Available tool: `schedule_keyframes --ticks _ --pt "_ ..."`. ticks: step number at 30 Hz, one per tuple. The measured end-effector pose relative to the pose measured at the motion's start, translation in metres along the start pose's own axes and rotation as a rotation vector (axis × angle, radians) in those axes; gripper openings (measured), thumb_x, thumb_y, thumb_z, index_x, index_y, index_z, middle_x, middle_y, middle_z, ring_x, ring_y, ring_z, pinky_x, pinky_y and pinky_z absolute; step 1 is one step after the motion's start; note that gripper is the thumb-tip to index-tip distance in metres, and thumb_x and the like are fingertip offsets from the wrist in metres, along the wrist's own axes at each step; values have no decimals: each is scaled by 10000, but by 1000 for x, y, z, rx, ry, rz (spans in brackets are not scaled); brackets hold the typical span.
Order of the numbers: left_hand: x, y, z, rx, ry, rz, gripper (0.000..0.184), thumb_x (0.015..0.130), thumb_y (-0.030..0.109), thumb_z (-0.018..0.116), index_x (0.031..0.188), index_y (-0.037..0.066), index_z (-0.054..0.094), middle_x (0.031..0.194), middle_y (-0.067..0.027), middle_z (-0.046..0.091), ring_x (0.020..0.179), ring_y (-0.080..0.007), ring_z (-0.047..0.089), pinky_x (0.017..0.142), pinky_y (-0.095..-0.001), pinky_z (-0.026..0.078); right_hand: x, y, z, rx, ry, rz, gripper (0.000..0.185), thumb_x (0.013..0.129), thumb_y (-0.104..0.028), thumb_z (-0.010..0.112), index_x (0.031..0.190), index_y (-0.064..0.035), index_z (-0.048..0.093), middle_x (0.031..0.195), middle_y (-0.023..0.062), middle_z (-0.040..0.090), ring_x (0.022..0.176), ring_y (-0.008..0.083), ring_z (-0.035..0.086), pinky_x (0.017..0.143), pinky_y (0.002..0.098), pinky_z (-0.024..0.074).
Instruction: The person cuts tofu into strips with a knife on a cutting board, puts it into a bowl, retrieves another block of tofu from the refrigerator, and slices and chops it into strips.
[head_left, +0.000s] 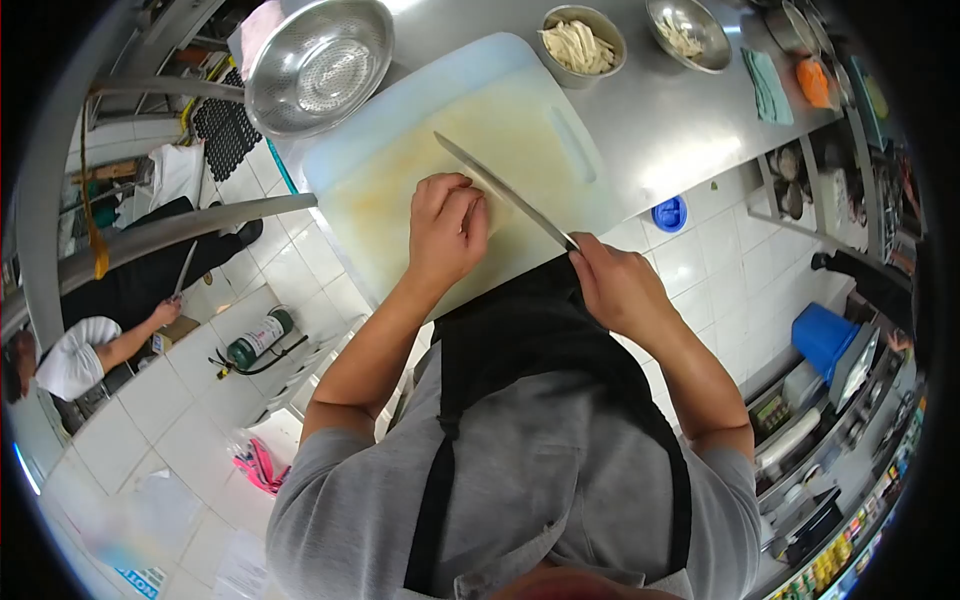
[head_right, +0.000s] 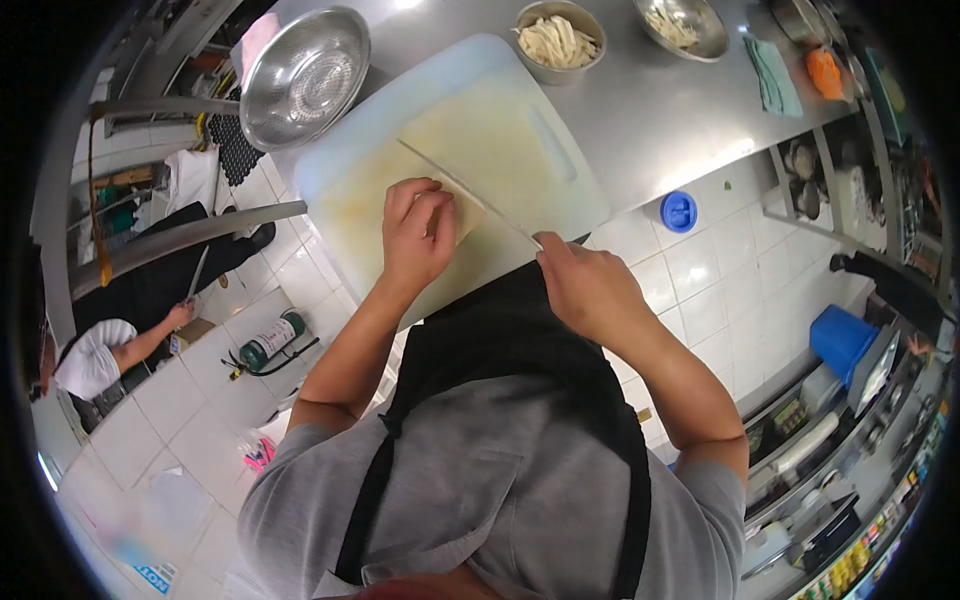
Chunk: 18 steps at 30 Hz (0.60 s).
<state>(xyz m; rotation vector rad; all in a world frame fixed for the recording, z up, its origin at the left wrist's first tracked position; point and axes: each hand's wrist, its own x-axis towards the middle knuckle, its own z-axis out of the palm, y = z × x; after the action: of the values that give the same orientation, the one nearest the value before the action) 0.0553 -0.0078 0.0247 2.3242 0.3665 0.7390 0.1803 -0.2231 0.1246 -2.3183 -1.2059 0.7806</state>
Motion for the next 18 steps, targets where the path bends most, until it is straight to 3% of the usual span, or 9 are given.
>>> schedule_keyframes --ticks 5,9,18 --pt "2 -1 8 20 26 60 181 732 -14 732 890 30 655 1018 -121 618 974 -330 580 835 -420 479 -28 -2 6 -43 32 -22 236 950 -103 568 1170 -19 555 763 158 652 647 362 663 579 470 532" --pt "0 -3 10 43 7 104 200 717 -12 743 892 24 652 1019 -121 619 974 -335 576 845 -420 479 -38 -1 13 -30 14 28 242 989 -130 572 1210 -32 571 813 172 672 676 382 665 600 479 533" --pt "-3 -8 8 101 -47 103 225 717 -15 736 923 15 649 1037 -130 620 989 -340 570 859 -418 476 -21 -5 25 15 -17 -27 331 922 -51 523 1247 16 530 810 172 633 683 369 665 604 472 537"
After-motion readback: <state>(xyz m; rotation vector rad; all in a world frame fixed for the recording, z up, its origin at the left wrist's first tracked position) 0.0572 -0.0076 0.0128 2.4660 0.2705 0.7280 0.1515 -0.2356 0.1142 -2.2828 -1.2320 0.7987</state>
